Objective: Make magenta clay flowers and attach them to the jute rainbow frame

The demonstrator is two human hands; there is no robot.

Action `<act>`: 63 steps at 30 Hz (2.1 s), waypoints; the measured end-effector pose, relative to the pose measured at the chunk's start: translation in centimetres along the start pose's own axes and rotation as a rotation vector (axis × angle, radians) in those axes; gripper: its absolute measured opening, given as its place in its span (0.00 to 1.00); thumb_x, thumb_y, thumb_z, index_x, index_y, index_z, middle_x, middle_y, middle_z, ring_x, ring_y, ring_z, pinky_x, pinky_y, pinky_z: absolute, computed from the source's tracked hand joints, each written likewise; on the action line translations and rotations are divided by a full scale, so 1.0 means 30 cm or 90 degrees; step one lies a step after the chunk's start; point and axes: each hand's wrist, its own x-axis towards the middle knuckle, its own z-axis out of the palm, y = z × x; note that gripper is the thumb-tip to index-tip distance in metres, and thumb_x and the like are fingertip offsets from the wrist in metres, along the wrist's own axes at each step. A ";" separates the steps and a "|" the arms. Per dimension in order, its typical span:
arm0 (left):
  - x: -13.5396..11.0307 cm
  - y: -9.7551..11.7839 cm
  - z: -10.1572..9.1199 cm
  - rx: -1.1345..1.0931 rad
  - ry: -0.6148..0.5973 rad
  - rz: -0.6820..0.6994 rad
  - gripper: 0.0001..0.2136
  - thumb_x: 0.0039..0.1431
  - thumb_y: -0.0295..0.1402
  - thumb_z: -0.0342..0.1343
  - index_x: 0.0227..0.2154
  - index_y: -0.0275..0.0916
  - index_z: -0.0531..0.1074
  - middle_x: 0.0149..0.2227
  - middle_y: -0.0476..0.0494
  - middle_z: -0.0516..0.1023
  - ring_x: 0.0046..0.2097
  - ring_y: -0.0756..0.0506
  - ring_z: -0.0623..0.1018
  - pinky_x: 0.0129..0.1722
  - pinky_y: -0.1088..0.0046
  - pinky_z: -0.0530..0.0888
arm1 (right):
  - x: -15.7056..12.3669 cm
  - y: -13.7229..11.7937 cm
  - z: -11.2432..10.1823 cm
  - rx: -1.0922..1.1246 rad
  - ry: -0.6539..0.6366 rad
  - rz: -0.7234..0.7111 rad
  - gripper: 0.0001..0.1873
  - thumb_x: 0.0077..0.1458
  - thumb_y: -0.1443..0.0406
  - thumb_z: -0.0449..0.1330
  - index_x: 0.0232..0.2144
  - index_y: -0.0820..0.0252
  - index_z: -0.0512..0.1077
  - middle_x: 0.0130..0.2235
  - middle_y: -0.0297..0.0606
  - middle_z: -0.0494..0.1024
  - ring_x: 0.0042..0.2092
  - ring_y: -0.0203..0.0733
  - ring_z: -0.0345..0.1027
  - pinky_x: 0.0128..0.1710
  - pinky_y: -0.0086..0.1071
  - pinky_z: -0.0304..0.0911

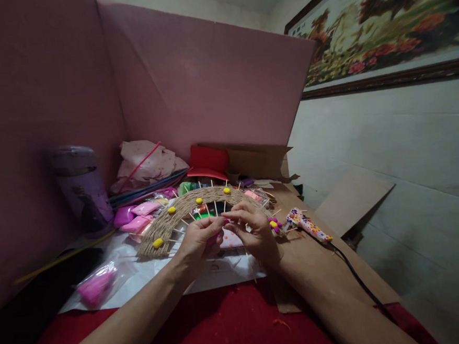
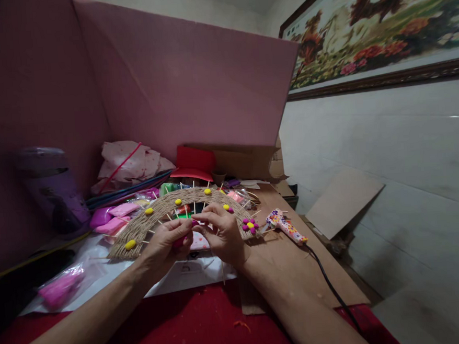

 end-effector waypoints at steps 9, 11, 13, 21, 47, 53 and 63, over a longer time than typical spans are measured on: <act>0.000 0.002 0.006 -0.083 0.002 -0.025 0.17 0.47 0.45 0.61 0.24 0.34 0.67 0.15 0.55 0.61 0.16 0.58 0.56 0.15 0.82 0.51 | -0.003 0.001 -0.002 -0.019 -0.002 0.007 0.06 0.54 0.68 0.59 0.34 0.56 0.75 0.32 0.36 0.69 0.31 0.35 0.63 0.27 0.29 0.60; 0.000 0.003 0.006 -0.117 0.003 -0.035 0.13 0.48 0.39 0.62 0.27 0.33 0.69 0.17 0.54 0.63 0.17 0.58 0.59 0.16 0.83 0.52 | -0.004 -0.002 -0.005 -0.030 0.002 0.009 0.05 0.54 0.68 0.59 0.35 0.57 0.75 0.31 0.35 0.69 0.30 0.35 0.62 0.27 0.29 0.60; -0.001 0.004 0.005 -0.135 0.009 -0.037 0.09 0.48 0.34 0.62 0.28 0.32 0.71 0.19 0.52 0.65 0.19 0.57 0.61 0.16 0.84 0.54 | -0.005 -0.004 -0.007 -0.036 -0.010 0.006 0.06 0.54 0.67 0.59 0.35 0.57 0.75 0.32 0.36 0.69 0.30 0.35 0.63 0.27 0.29 0.61; 0.001 0.003 0.001 -0.127 0.001 -0.003 0.11 0.49 0.33 0.60 0.34 0.32 0.71 0.19 0.52 0.66 0.18 0.57 0.61 0.16 0.82 0.57 | -0.012 -0.002 -0.002 -0.043 -0.069 -0.037 0.05 0.53 0.68 0.59 0.34 0.58 0.74 0.32 0.37 0.71 0.30 0.35 0.63 0.27 0.29 0.61; 0.000 -0.006 -0.004 0.033 0.025 0.022 0.17 0.44 0.44 0.63 0.21 0.35 0.66 0.13 0.58 0.56 0.14 0.58 0.51 0.13 0.81 0.46 | -0.011 0.016 0.010 -0.043 -0.037 0.007 0.06 0.53 0.67 0.60 0.35 0.58 0.74 0.31 0.36 0.68 0.30 0.34 0.62 0.27 0.29 0.60; -0.005 -0.002 0.006 0.021 0.023 0.017 0.19 0.44 0.46 0.62 0.19 0.36 0.62 0.13 0.58 0.56 0.15 0.58 0.53 0.13 0.81 0.48 | -0.009 0.012 0.006 -0.030 -0.022 0.007 0.06 0.54 0.67 0.59 0.35 0.57 0.75 0.32 0.36 0.68 0.31 0.35 0.62 0.27 0.29 0.60; 0.001 -0.012 -0.004 0.007 -0.013 0.022 0.16 0.47 0.42 0.62 0.21 0.35 0.65 0.13 0.58 0.56 0.15 0.58 0.51 0.14 0.81 0.48 | -0.003 0.008 -0.005 0.013 -0.018 0.019 0.07 0.55 0.63 0.58 0.35 0.56 0.75 0.33 0.37 0.70 0.34 0.37 0.64 0.31 0.30 0.62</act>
